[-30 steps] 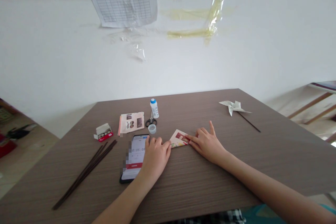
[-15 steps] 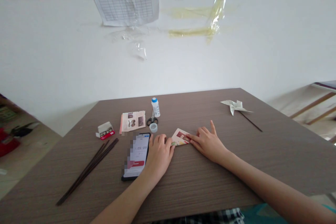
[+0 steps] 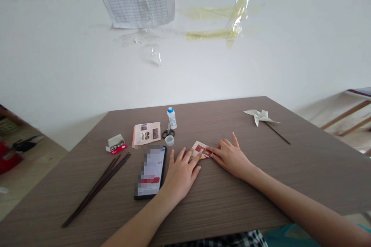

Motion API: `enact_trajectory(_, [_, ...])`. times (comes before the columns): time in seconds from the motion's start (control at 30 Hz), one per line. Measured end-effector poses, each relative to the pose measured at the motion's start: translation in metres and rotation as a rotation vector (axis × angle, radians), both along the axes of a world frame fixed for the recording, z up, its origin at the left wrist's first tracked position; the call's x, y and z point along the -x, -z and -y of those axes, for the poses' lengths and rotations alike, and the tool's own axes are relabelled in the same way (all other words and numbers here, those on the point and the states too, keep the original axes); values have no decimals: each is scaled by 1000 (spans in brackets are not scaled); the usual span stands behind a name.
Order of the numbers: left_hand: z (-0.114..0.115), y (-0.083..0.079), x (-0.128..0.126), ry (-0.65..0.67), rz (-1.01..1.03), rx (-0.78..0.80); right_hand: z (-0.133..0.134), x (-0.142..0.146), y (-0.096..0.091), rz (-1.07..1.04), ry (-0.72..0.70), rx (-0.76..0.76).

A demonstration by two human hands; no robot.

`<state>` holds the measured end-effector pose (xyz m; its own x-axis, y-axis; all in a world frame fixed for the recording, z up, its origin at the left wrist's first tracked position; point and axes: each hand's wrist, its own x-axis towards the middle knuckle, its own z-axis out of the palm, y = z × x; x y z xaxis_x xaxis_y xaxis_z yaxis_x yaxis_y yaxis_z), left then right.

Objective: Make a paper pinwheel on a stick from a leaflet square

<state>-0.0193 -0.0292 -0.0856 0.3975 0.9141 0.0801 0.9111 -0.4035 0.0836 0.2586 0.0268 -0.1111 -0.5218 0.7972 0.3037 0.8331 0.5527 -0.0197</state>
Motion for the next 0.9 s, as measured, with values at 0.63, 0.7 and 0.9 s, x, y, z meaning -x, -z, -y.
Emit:
enact_trajectory(0.63, [0, 1, -6, -35, 9, -11, -1, -1, 6, -31, 5, -24])
enact_trajectory(0.7, [1, 1, -6, -39, 7, -7, -1, -1, 7, -39, 9, -20])
enact_trajectory(0.9, [2, -1, -4, -21, -15, -10, 0, 1, 5, -34, 15, 4])
